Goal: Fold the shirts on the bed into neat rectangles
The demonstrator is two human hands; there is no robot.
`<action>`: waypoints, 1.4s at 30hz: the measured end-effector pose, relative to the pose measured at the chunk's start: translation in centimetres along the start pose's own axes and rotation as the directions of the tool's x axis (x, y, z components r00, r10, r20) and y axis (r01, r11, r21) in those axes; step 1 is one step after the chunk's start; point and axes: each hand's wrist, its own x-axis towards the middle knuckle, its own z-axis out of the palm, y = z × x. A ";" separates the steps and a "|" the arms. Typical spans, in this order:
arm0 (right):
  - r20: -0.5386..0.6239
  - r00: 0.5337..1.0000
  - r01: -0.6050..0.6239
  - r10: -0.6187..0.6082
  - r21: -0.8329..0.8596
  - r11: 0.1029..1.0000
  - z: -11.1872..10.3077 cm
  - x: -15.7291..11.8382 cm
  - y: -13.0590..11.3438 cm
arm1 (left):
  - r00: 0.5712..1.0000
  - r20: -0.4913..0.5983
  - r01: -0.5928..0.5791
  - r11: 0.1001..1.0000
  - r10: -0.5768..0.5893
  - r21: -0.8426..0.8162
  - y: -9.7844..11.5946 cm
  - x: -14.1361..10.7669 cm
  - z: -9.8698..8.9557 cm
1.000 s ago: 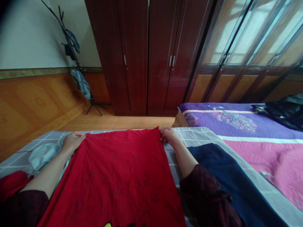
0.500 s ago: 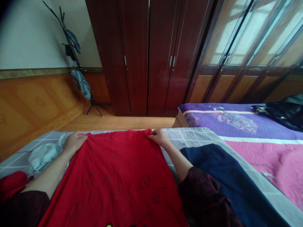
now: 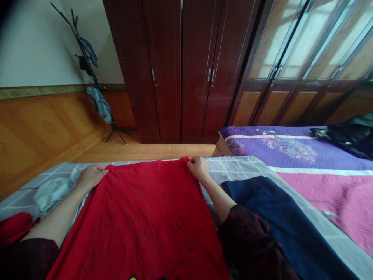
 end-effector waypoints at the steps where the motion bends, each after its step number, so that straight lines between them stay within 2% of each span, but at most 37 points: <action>1: -0.028 0.999 -0.035 0.035 -0.010 0.999 -0.4 0.3 0.5 | 1.000 -0.020 0.006 1.000 -0.005 0.011 0.0 0.0 0.0; 6: -0.143 0.967 -0.224 0.210 -0.090 0.970 -2.0 1.1 3.6 | 0.995 -0.102 0.024 0.998 -0.018 0.062 0.4 -0.3 -0.1; 9: -0.150 0.959 -0.262 0.242 -0.132 0.956 -2.0 1.0 4.6 | 0.995 -0.102 0.009 0.995 0.001 0.099 0.8 -0.7 -0.1; 15: -0.107 0.979 -0.193 0.175 -0.196 0.961 -0.7 0.9 4.1 | 0.995 -0.070 -0.054 0.984 0.067 0.170 1.4 -1.5 -0.2; 22: -0.123 0.981 -0.179 0.152 -0.256 0.950 -0.7 0.9 4.5 | 0.989 -0.148 0.056 0.976 -0.025 0.212 1.4 -1.4 -0.3; 27: -0.098 0.988 -0.145 0.122 -0.284 0.948 -0.8 0.8 4.1 | 0.998 -0.057 0.011 0.973 0.002 0.230 1.5 -1.6 -0.1; 33: -0.055 0.997 -0.063 0.050 -0.268 0.961 -0.7 0.3 3.3 | 0.999 -0.034 0.017 0.975 -0.009 0.223 1.6 -1.6 -0.2; 39: -0.140 0.981 -0.165 0.133 -0.248 0.955 -0.8 0.7 4.1 | 0.998 -0.047 0.052 0.978 -0.043 0.204 1.6 -1.5 -0.1; 42: -0.156 0.985 -0.115 0.080 -0.230 0.966 -1.0 0.6 3.8 | 0.997 -0.056 0.054 0.980 -0.044 0.191 1.7 -1.6 -0.1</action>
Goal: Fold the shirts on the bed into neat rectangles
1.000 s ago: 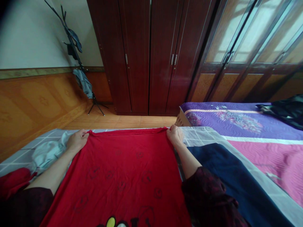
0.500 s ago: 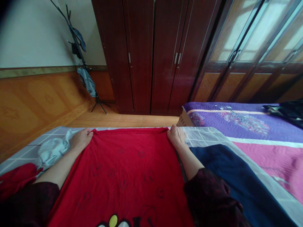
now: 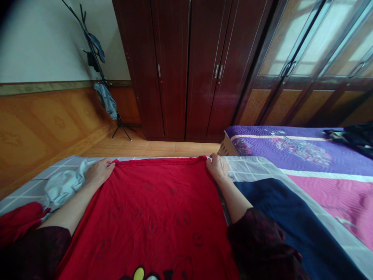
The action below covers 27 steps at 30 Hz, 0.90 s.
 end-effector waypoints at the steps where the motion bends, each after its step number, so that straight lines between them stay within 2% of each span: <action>1: -0.011 0.999 0.031 -0.031 0.011 0.999 -0.1 -0.1 -0.3 | 1.000 -0.007 0.003 1.000 -0.003 -0.007 0.0 0.0 0.0; 7: -0.045 0.982 0.186 -0.183 0.059 0.981 -0.2 -1.2 -2.2 | 0.999 -0.043 0.004 0.998 -0.007 -0.066 0.1 0.0 -0.1; 12: 0.000 0.949 0.312 -0.315 0.129 0.941 0.2 -0.7 -1.9 | 0.997 -0.072 -0.015 0.995 0.008 -0.100 -0.2 -0.1 -0.5; 14: -0.017 0.932 0.361 -0.363 0.156 0.919 0.2 -0.4 -2.0 | 0.991 -0.130 -0.025 0.994 0.011 -0.103 0.3 -0.6 -1.2; 16: -0.029 0.911 0.411 -0.412 0.177 0.895 0.3 -0.4 -2.6 | 0.966 -0.244 -0.112 0.986 0.081 -0.119 1.5 -1.6 -2.2; 18: -0.002 0.871 0.481 -0.490 0.202 0.853 0.5 -0.9 -3.6 | 0.917 -0.287 -0.334 0.927 0.278 -0.170 3.2 -2.8 -3.0; 19: 0.025 0.843 0.521 -0.538 0.216 0.826 0.6 -1.3 -4.0 | 0.873 -0.240 -0.475 0.853 0.425 -0.215 4.1 -3.4 -3.1; 20: 0.056 0.810 0.558 -0.583 0.229 0.797 0.8 -1.8 -4.4 | 0.799 -0.152 -0.600 0.752 0.582 -0.271 4.8 -4.0 -3.0; 21: 0.083 0.783 0.586 -0.617 0.235 0.775 0.9 -2.1 -4.7 | 0.701 -0.045 -0.684 0.652 0.712 -0.326 5.3 -4.4 -2.7; 22: 0.102 0.769 0.598 -0.631 0.232 0.767 1.1 -2.4 -4.7 | 0.610 0.045 -0.731 0.584 0.791 -0.354 5.5 -4.7 -2.2; 23: 0.111 0.775 0.592 -0.622 0.216 0.776 1.2 -2.6 -4.6 | 0.570 0.103 -0.752 0.568 0.815 -0.333 5.5 -4.8 -1.7; 24: 0.109 0.797 0.569 -0.594 0.191 0.800 1.2 -2.6 -4.3 | 0.590 0.127 -0.753 0.600 0.797 -0.271 5.3 -4.8 -1.2; 27: 0.069 0.878 0.465 -0.473 0.112 0.878 1.0 -2.5 -3.7 | 0.771 0.040 -0.633 0.772 0.635 -0.052 4.3 -4.4 -0.4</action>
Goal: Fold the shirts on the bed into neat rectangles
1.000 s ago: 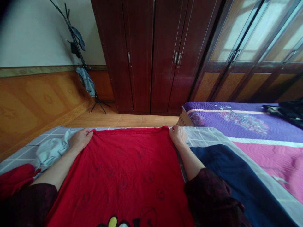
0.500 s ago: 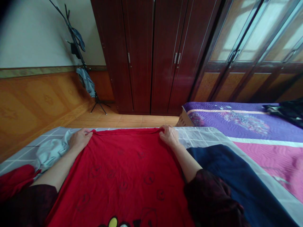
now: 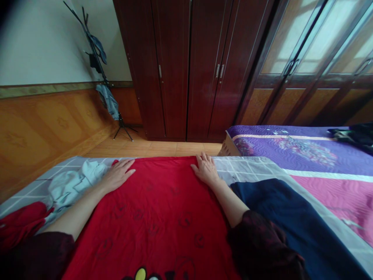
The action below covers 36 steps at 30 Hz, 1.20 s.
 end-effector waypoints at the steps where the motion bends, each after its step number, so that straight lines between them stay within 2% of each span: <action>1: -0.007 1.000 -0.013 0.013 -0.012 1.000 -0.1 0.0 0.0 | 0.998 -0.048 0.037 0.999 -0.036 0.030 -0.1 0.0 0.0; 3: 0.026 0.999 0.038 -0.038 -0.017 0.999 0.0 0.0 -0.6 | 0.996 -0.090 -0.026 0.999 0.029 0.025 0.2 -0.1 -0.3; 5: 0.095 0.986 0.140 -0.139 -0.006 0.990 0.2 -0.1 -1.3 | 0.986 -0.004 -0.164 0.986 0.164 -0.024 0.5 0.0 -0.4; 6: 0.124 0.977 0.176 -0.175 -0.002 0.984 0.3 -0.2 -1.5 | 0.979 0.065 -0.188 0.981 0.191 -0.046 0.5 0.0 -0.4; 7: 0.141 0.973 0.187 -0.184 -0.007 0.982 0.4 -0.2 -1.6 | 0.978 0.123 -0.164 0.985 0.169 -0.046 0.4 0.0 -0.3; 8: 0.142 0.976 0.169 -0.164 -0.022 0.985 0.5 -0.2 -1.5 | 0.983 0.152 -0.097 0.995 0.099 -0.019 0.1 0.0 -0.3; 10: 0.109 0.992 0.078 -0.070 -0.066 0.995 0.5 -0.2 -1.3 | 0.991 0.107 0.079 0.995 -0.085 0.062 -0.4 -0.1 -0.3; 11: 0.090 0.996 0.037 -0.029 -0.084 0.996 0.5 -0.2 -1.3 | 0.989 0.077 0.122 0.990 -0.128 0.076 -0.4 -0.2 -0.4; 12: 0.081 0.997 0.027 -0.019 -0.093 0.995 0.5 -0.2 -1.5 | 0.990 0.074 0.113 0.991 -0.117 0.065 -0.2 -0.3 -0.5; 14: 0.115 0.987 0.121 -0.111 -0.076 0.990 0.7 -0.4 -2.1 | 0.991 0.134 -0.021 1.000 0.022 -0.004 0.9 -0.5 -0.5; 16: 0.183 0.952 0.256 -0.245 -0.039 0.966 0.9 -0.6 -2.4 | 0.961 0.219 -0.157 0.985 0.170 -0.077 1.8 -0.7 -0.4; 17: 0.203 0.945 0.271 -0.258 -0.037 0.962 0.9 -0.6 -2.4 | 0.952 0.247 -0.166 0.983 0.181 -0.082 2.0 -0.8 -0.3; 18: 0.206 0.953 0.239 -0.223 -0.054 0.970 0.9 -0.6 -2.1 | 0.956 0.259 -0.125 0.991 0.135 -0.057 1.9 -0.8 -0.2; 21: 0.138 0.990 0.010 0.011 -0.146 0.989 0.4 -0.3 -1.0 | 0.968 0.216 0.118 0.990 -0.131 0.073 1.2 -0.9 -0.4; 22: 0.121 0.991 -0.032 0.051 -0.157 0.987 0.2 -0.3 -0.9 | 0.965 0.209 0.143 0.986 -0.157 0.080 1.3 -1.0 -0.6; 23: 0.121 0.992 -0.026 0.044 -0.151 0.988 0.1 -0.3 -1.3 | 0.968 0.220 0.109 0.993 -0.118 0.054 1.7 -1.2 -0.7; 25: 0.156 0.983 0.109 -0.094 -0.093 0.990 0.3 -0.7 -2.8 | 0.961 0.262 -0.071 0.996 0.084 -0.060 3.3 -1.5 -0.8; 27: 0.206 0.928 0.314 -0.309 0.007 0.949 0.7 -1.3 -4.7 | 0.924 0.284 -0.224 0.964 0.257 -0.143 5.0 -1.9 -0.6; 29: 0.232 0.877 0.418 -0.421 0.067 0.906 1.2 -1.9 -5.8 | 0.913 0.292 -0.253 0.957 0.285 -0.142 5.9 -2.1 0.0; 30: 0.237 0.877 0.414 -0.417 0.065 0.908 1.5 -2.0 -5.9 | 0.923 0.287 -0.229 0.966 0.255 -0.122 5.9 -2.1 0.3; 33: 0.214 0.935 0.293 -0.284 -0.010 0.956 1.9 -1.7 -4.9 | 0.957 0.243 -0.145 0.986 0.160 -0.077 4.7 -2.0 1.2; 36: 0.195 0.962 0.210 -0.194 -0.069 0.975 2.1 -1.0 -3.8 | 0.967 0.214 -0.131 0.989 0.141 -0.063 3.7 -1.6 1.5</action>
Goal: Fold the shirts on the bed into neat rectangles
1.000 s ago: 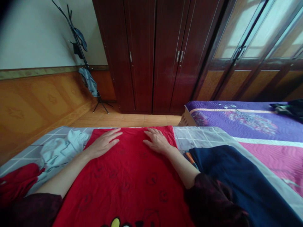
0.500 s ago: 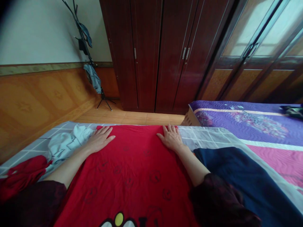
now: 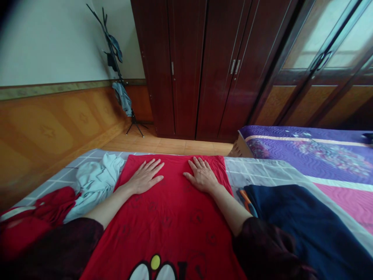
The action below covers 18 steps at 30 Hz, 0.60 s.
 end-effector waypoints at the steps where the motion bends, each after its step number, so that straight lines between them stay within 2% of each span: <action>1: 0.000 1.000 -0.014 0.014 -0.010 1.000 0.0 0.1 0.2 | 1.000 0.000 0.002 1.000 -0.002 0.005 -0.1 0.1 -0.1; 4: 0.009 0.998 -0.058 0.058 -0.034 0.998 -0.6 -0.3 0.6 | 0.999 0.022 0.036 0.999 -0.036 0.022 -0.4 -0.2 -1.0; 6: 0.016 0.993 -0.115 0.116 -0.051 0.992 -1.2 -1.2 1.2 | 0.996 0.031 0.088 0.996 -0.089 0.034 -0.6 -1.3 -1.8; 9: 0.005 0.971 -0.236 0.238 -0.094 0.967 -2.4 -3.9 1.9 | 0.986 0.017 0.164 0.985 -0.165 0.053 0.3 -4.8 -2.6; 11: -0.017 0.960 -0.280 0.280 -0.124 0.952 -2.9 -6.4 1.4 | 0.991 0.008 0.131 0.990 -0.131 0.051 1.9 -8.1 -2.5; 13: -0.011 0.979 -0.204 0.205 -0.131 0.970 -3.0 -9.1 -0.1 | 1.000 0.020 -0.007 1.000 0.007 0.030 3.9 -11.4 -2.1; 15: 0.035 0.999 -0.032 0.035 -0.095 0.995 -2.9 -11.8 -1.9 | 0.996 0.037 -0.079 0.997 0.078 0.024 5.0 -14.3 -1.7; 17: 0.057 0.998 0.040 -0.036 -0.072 0.997 -2.8 -14.2 -3.1 | 0.999 0.031 0.012 0.999 -0.013 0.050 4.6 -16.6 -1.6; 18: 0.043 0.999 -0.007 0.010 -0.088 0.996 -2.9 -15.2 -3.3 | 0.996 0.018 0.091 0.993 -0.093 0.069 4.1 -17.6 -1.6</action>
